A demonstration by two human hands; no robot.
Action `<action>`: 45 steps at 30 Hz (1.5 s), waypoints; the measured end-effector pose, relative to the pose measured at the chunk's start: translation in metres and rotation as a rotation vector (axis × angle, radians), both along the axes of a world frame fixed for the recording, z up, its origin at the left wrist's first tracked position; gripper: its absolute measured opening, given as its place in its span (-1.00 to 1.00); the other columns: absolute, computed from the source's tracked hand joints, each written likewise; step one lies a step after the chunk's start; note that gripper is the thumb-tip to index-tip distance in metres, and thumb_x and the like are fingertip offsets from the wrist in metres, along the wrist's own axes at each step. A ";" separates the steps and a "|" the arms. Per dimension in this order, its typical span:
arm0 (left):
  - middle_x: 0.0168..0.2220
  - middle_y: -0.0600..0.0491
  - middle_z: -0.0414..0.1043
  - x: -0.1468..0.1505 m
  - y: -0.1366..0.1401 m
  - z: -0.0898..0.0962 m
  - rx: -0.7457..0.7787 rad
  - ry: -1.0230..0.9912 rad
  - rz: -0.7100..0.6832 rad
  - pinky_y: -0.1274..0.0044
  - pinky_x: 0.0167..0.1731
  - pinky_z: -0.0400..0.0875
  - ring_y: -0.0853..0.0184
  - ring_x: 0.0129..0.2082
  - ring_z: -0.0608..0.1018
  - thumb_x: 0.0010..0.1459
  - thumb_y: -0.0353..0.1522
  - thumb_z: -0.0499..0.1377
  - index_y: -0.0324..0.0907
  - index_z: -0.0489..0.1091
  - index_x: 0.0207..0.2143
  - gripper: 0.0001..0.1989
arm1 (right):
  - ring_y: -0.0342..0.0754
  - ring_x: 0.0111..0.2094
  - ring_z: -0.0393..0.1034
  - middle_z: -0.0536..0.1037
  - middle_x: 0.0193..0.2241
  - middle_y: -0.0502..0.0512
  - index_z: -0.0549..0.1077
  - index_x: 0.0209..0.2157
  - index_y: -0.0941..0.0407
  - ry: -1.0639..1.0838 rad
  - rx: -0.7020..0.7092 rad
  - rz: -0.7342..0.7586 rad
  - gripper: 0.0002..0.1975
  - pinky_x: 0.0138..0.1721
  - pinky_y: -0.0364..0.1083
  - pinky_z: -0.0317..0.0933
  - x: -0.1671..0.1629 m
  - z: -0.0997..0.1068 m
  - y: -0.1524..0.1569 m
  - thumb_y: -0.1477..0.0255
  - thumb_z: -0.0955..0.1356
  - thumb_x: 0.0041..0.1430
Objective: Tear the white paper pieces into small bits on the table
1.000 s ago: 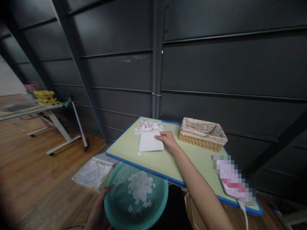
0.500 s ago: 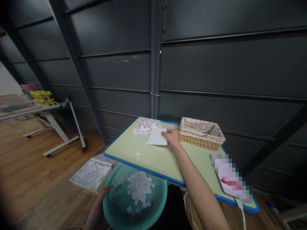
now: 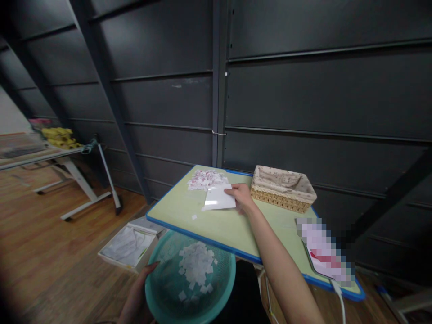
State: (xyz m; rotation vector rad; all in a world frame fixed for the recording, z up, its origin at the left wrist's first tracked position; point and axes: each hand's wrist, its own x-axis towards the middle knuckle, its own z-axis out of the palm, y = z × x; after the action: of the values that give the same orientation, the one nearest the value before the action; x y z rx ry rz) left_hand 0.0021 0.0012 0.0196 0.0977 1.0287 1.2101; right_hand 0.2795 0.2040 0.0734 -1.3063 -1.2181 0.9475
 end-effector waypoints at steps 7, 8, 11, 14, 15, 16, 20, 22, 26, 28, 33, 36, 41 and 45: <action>-0.38 -0.13 0.67 0.001 0.001 0.001 -0.019 -0.019 -0.003 0.20 -0.06 0.42 0.05 -0.25 0.65 0.07 -0.41 0.19 -0.41 0.19 0.16 -0.41 | -0.10 -0.61 0.32 0.55 -0.57 0.15 0.57 -0.48 0.27 0.093 -0.001 0.037 -0.71 -0.61 -0.16 0.10 -0.007 0.009 -0.010 0.37 0.47 -0.32; -0.39 -0.13 0.67 0.001 0.001 0.001 -0.022 -0.017 0.003 0.20 -0.07 0.43 0.05 -0.25 0.65 0.07 -0.41 0.19 -0.42 0.20 0.15 -0.42 | -0.10 -0.60 0.33 0.56 -0.56 0.16 0.57 -0.47 0.28 0.082 0.000 0.037 -0.70 -0.61 -0.16 0.10 -0.007 0.008 -0.009 0.37 0.47 -0.32; -0.43 -0.10 0.66 0.001 0.000 0.001 -0.015 -0.008 0.006 0.21 -0.07 0.43 0.05 -0.25 0.65 0.07 -0.43 0.18 -0.42 0.23 0.13 -0.44 | -0.07 -0.58 0.35 0.57 -0.53 0.18 0.58 -0.44 0.29 0.054 0.020 0.023 -0.66 -0.60 -0.15 0.12 -0.004 0.003 -0.005 0.36 0.47 -0.32; -0.56 -0.04 0.63 0.000 0.000 0.001 0.001 0.010 0.004 0.22 -0.07 0.43 0.05 -0.25 0.65 0.08 -0.43 0.18 -0.46 0.22 0.13 -0.44 | -0.05 -0.56 0.38 0.58 -0.50 0.19 0.59 -0.39 0.30 0.048 0.046 0.017 -0.62 -0.58 -0.14 0.15 0.000 -0.001 -0.001 0.33 0.46 -0.30; -0.58 -0.03 0.62 0.000 0.000 0.001 0.004 0.013 0.009 0.23 -0.07 0.43 0.05 -0.25 0.65 0.08 -0.43 0.18 -0.46 0.21 0.13 -0.44 | -0.05 -0.56 0.38 0.58 -0.50 0.19 0.59 -0.38 0.30 0.030 0.052 0.012 -0.61 -0.59 -0.14 0.14 0.001 -0.001 0.000 0.32 0.46 -0.29; -0.59 -0.02 0.62 0.000 0.000 0.001 0.005 0.013 0.012 0.23 -0.07 0.43 0.05 -0.26 0.65 0.08 -0.43 0.17 -0.46 0.21 0.13 -0.44 | -0.05 -0.56 0.37 0.58 -0.50 0.19 0.59 -0.38 0.30 0.002 0.060 0.001 -0.61 -0.60 -0.15 0.14 0.001 -0.001 0.000 0.31 0.45 -0.28; -0.48 -0.05 0.66 0.002 0.000 0.002 -0.009 0.009 0.009 0.22 -0.08 0.44 0.06 -0.27 0.65 0.08 -0.42 0.18 -0.40 0.24 0.12 -0.46 | -0.06 -0.57 0.35 0.57 -0.53 0.17 0.59 -0.40 0.29 -0.084 0.103 -0.067 -0.63 -0.61 -0.15 0.11 0.002 0.005 -0.003 0.30 0.44 -0.25; -0.49 -0.06 0.66 0.002 0.000 0.003 -0.020 0.006 0.009 0.21 -0.08 0.43 0.05 -0.27 0.65 0.06 -0.42 0.19 -0.42 0.24 0.12 -0.45 | -0.06 -0.57 0.35 0.57 -0.53 0.17 0.59 -0.40 0.29 -0.086 0.097 -0.033 -0.63 -0.60 -0.15 0.11 0.000 0.008 -0.006 0.29 0.43 -0.24; -0.53 -0.07 0.64 0.002 0.000 0.002 -0.016 0.027 0.023 0.21 -0.07 0.43 0.03 -0.25 0.65 0.06 -0.42 0.18 -0.47 0.25 0.10 -0.45 | -0.03 -0.55 0.38 0.58 -0.50 0.19 0.59 -0.40 0.29 -0.124 0.100 -0.026 -0.63 -0.58 -0.14 0.13 -0.003 0.009 -0.008 0.30 0.41 -0.24; -0.47 -0.11 0.66 0.002 0.001 0.001 -0.015 0.035 0.018 0.22 -0.07 0.43 0.04 -0.24 0.64 0.06 -0.42 0.18 -0.47 0.26 0.10 -0.46 | -0.01 -0.52 0.40 0.59 -0.48 0.21 0.60 -0.39 0.29 -0.141 0.134 -0.087 -0.61 -0.56 -0.13 0.15 -0.003 0.009 -0.007 0.28 0.40 -0.22; -0.38 -0.14 0.67 0.001 0.000 -0.002 -0.011 0.020 -0.007 0.21 -0.07 0.44 0.04 -0.21 0.64 0.07 -0.41 0.18 -0.43 0.25 0.11 -0.46 | 0.02 -0.50 0.41 0.60 -0.47 0.21 0.60 -0.37 0.29 -0.222 0.144 -0.080 -0.60 -0.55 -0.12 0.15 -0.002 0.007 -0.006 0.26 0.39 -0.18; -0.37 -0.14 0.67 0.001 -0.001 0.000 -0.008 0.006 -0.005 0.20 -0.07 0.43 0.04 -0.21 0.64 0.07 -0.42 0.17 -0.42 0.26 0.10 -0.48 | 0.03 -0.48 0.42 0.60 -0.44 0.21 0.60 -0.36 0.29 -0.208 0.167 -0.122 -0.60 -0.54 -0.12 0.16 -0.003 0.008 -0.006 0.25 0.38 -0.16; -0.36 -0.15 0.66 0.001 -0.002 0.001 0.011 0.005 -0.007 0.21 -0.10 0.46 0.03 -0.22 0.64 0.05 -0.42 0.19 -0.43 0.22 0.13 -0.43 | 0.02 -0.50 0.40 0.60 -0.47 0.20 0.60 -0.40 0.28 -0.178 0.147 -0.101 -0.64 -0.55 -0.12 0.15 -0.003 0.008 -0.007 0.29 0.41 -0.21; -0.36 -0.16 0.66 0.000 0.000 -0.002 0.005 0.010 0.006 0.24 -0.11 0.47 0.05 -0.22 0.64 0.06 -0.43 0.18 -0.45 0.24 0.11 -0.46 | 0.01 -0.50 0.40 0.59 -0.49 0.18 0.60 -0.42 0.28 -0.102 0.154 -0.108 -0.64 -0.55 -0.12 0.16 -0.005 0.009 -0.007 0.27 0.42 -0.23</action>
State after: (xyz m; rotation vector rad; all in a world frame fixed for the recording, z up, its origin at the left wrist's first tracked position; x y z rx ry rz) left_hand 0.0021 0.0009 0.0175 0.1043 1.0351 1.2188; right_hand 0.2747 0.1965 0.0822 -1.2959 -1.2594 0.7029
